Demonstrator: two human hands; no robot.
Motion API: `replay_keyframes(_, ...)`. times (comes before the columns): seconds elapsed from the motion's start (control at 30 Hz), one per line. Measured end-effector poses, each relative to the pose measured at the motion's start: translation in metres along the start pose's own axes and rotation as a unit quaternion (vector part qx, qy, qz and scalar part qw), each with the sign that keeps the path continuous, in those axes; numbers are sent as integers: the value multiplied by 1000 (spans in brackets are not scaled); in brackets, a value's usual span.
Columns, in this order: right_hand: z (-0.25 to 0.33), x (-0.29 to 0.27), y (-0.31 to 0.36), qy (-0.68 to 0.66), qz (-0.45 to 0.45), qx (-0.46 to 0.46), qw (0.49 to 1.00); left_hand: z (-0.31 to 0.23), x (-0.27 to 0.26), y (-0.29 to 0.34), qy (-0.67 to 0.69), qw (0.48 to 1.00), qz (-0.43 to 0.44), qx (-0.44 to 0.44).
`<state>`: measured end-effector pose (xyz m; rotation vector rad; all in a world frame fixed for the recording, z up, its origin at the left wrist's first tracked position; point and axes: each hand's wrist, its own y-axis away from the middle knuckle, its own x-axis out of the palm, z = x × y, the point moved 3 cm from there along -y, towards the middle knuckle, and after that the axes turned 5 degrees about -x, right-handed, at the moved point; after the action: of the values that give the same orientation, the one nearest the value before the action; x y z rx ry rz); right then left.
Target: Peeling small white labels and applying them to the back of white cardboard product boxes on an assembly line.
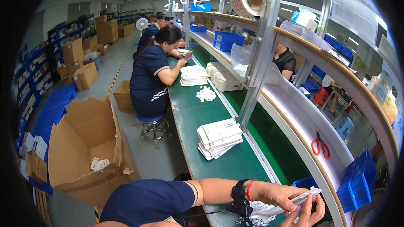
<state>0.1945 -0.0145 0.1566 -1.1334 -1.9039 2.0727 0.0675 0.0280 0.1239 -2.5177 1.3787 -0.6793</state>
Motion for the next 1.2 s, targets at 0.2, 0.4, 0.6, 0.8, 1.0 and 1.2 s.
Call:
replay_keyframes(0.2,-3,15,7,-59,7,37,998,-3,-3,9,-28,999,-35,-16)
replay_keyframes(0.4,4,5,-3,-82,-38,56,994,0,-5,11,-103,994,-39,-12)
replay_keyframes(0.6,-4,-10,-2,-94,-40,72,992,-2,4,7,-84,993,-37,-74)
replay_keyframes(0.8,-13,-8,3,-147,-32,109,983,13,1,7,-100,990,-49,-83)
replay_keyframes(1.0,-18,-10,9,-216,-67,145,963,-2,12,8,-115,989,-40,-81)
replay_keyframes(1.2,-24,3,18,-370,-2,249,895,-19,20,20,-63,997,-44,-29)
